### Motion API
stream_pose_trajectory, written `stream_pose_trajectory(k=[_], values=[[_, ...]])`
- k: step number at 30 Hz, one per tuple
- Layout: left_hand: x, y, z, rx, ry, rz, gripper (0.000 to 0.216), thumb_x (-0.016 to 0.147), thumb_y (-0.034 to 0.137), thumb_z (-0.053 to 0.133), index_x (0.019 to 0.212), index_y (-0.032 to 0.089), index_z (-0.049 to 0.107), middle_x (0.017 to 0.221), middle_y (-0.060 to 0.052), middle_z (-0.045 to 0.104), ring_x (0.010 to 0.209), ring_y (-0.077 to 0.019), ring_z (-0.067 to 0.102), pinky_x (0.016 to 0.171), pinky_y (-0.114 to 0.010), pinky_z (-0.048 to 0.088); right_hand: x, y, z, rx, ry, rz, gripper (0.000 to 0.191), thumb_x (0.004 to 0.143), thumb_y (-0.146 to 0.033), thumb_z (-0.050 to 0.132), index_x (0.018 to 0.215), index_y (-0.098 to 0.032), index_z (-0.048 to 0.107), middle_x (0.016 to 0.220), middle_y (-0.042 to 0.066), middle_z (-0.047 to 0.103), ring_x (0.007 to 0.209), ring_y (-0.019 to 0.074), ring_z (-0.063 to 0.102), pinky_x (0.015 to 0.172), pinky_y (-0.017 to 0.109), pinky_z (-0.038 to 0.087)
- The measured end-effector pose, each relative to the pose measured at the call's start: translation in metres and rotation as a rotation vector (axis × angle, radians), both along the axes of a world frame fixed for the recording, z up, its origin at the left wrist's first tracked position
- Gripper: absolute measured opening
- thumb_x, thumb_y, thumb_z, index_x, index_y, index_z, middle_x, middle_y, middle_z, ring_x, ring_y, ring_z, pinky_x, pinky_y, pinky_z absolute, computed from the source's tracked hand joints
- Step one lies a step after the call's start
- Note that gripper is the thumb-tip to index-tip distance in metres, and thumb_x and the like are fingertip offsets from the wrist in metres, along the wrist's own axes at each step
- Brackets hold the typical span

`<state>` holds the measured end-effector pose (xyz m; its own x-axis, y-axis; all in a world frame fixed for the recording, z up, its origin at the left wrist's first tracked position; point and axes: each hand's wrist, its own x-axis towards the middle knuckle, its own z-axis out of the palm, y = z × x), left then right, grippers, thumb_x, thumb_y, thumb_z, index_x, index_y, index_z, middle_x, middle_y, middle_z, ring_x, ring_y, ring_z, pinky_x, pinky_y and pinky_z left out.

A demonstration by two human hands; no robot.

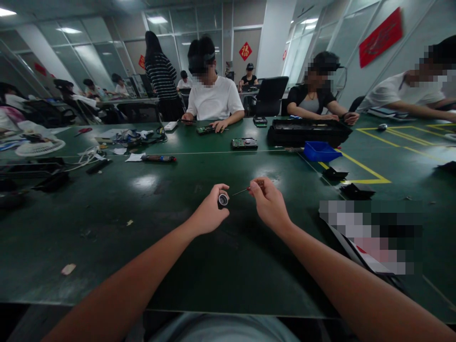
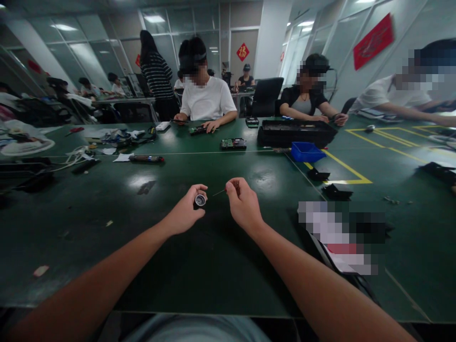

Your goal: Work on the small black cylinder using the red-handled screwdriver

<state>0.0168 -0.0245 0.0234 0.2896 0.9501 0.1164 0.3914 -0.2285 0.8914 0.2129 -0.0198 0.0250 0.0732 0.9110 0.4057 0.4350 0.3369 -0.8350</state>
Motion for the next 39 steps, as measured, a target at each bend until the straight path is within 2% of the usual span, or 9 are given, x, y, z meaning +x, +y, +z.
stream_pose_trajectory(k=[3,6,8,12,15,30,39], values=[[-0.005,0.004,-0.008,0.093,0.120,0.015,0.049,0.080,0.003,0.053,0.127,0.018,0.051,0.117,-0.009,0.061,0.108,-0.0220,0.058,0.099,-0.040,0.045,0.000,-0.001,0.002,-0.027,-0.044,0.017,0.025,0.097,-0.042,0.050,0.087,-0.022,0.062,0.074,0.002,0.068,0.071,0.0196,0.064,0.066,0.033,0.045],[-0.011,0.007,-0.010,0.183,0.229,-0.008,0.034,0.085,0.011,0.063,0.117,0.021,0.063,0.121,-0.008,0.062,0.117,-0.0253,0.055,0.106,-0.044,0.041,0.001,-0.002,0.005,-0.048,-0.054,0.016,0.032,0.096,-0.046,0.051,0.077,-0.022,0.062,0.064,0.000,0.062,0.060,0.0168,0.058,0.059,0.031,0.041],[-0.014,0.008,-0.010,0.227,0.265,-0.021,0.034,0.084,0.011,0.067,0.116,0.023,0.067,0.123,-0.006,0.063,0.120,-0.0259,0.054,0.109,-0.046,0.039,0.001,-0.002,0.005,-0.032,0.015,0.042,0.032,0.096,-0.046,0.052,0.079,-0.022,0.062,0.063,-0.001,0.060,0.059,0.0159,0.056,0.059,0.031,0.042],[-0.016,0.011,-0.010,0.218,0.230,0.014,0.043,0.085,0.011,0.068,0.126,0.024,0.064,0.124,-0.005,0.065,0.118,-0.0246,0.057,0.107,-0.045,0.040,0.001,-0.001,0.002,0.019,0.220,0.119,0.025,0.095,-0.043,0.054,0.093,-0.021,0.064,0.075,0.002,0.067,0.070,0.0180,0.063,0.069,0.034,0.050],[-0.015,0.011,-0.011,0.212,0.220,0.043,0.040,0.085,0.014,0.070,0.124,0.023,0.064,0.124,-0.006,0.066,0.117,-0.0254,0.057,0.106,-0.044,0.041,0.000,0.000,-0.001,0.008,0.261,0.128,0.025,0.094,-0.044,0.056,0.098,-0.021,0.064,0.081,0.004,0.070,0.075,0.0196,0.067,0.073,0.037,0.053],[-0.022,0.017,-0.019,0.239,0.172,0.020,0.042,0.090,0.023,0.067,0.131,0.030,0.062,0.126,-0.003,0.065,0.119,-0.0234,0.058,0.108,-0.044,0.041,0.001,0.004,-0.002,0.005,0.299,0.182,0.023,0.090,-0.044,0.059,0.095,-0.022,0.064,0.081,0.004,0.071,0.076,0.0202,0.068,0.076,0.039,0.055],[-0.022,0.019,-0.020,0.229,0.151,0.028,0.042,0.088,0.022,0.068,0.130,0.027,0.063,0.131,-0.005,0.064,0.125,-0.0246,0.056,0.114,-0.047,0.037,0.003,0.012,-0.009,-0.026,0.370,0.212,0.026,0.088,-0.047,0.060,0.093,-0.022,0.064,0.080,0.003,0.070,0.075,0.0195,0.067,0.076,0.039,0.056]])
